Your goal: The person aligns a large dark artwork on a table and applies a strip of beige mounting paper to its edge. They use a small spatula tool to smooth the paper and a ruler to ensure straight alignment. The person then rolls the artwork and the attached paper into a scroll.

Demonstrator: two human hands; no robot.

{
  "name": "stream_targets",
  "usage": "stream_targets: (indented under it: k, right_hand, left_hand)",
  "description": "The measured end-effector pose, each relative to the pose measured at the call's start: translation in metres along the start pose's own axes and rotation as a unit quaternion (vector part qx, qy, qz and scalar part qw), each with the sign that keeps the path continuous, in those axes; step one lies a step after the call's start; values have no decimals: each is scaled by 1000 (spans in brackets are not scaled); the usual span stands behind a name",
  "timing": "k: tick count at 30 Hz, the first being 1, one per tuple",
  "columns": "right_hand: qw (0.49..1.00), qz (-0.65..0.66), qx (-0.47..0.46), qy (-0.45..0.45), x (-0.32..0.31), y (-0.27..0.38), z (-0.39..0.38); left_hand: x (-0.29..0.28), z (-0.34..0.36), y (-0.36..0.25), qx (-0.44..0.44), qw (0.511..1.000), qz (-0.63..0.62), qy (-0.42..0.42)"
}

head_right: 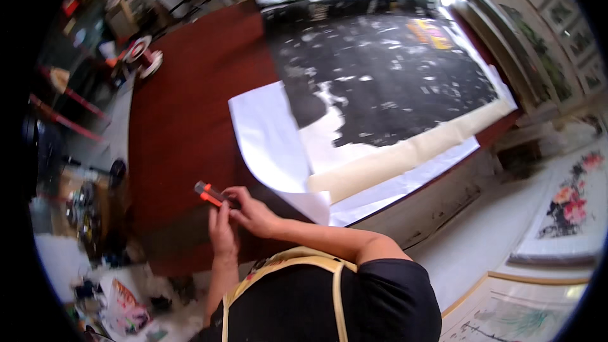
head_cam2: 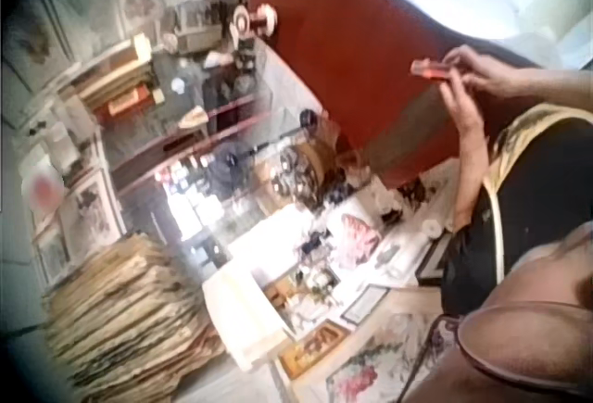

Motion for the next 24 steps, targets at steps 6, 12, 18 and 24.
stream_targets:
  k: [6,12,18,24]
  right_hand:
    - [998,-66,5,-14,41,-2,11]
    - [970,-217,-20,-105,61,29,15]
    - [933,-227,-65,-273,14,57,-25]
    - [834,-331,-16,-442,-53,65,-83]
  left_hand:
    - [-55,31,-22,-20,999,-44,21]
    - [-208,102,-52,-34,994,106,-14]
    - [-285,213,-77,-1,984,174,-35]
    - [-338,330,-65,28,955,292,-50]
Point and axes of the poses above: each hand's wrist, its own z-axis towards the middle knuckle, its own x-axis out of the palm, y = z × x, the point moved 7 cm from there along z, towards the middle knuckle, and after that the axes turned 11 degrees about z, right-handed, at the moved point
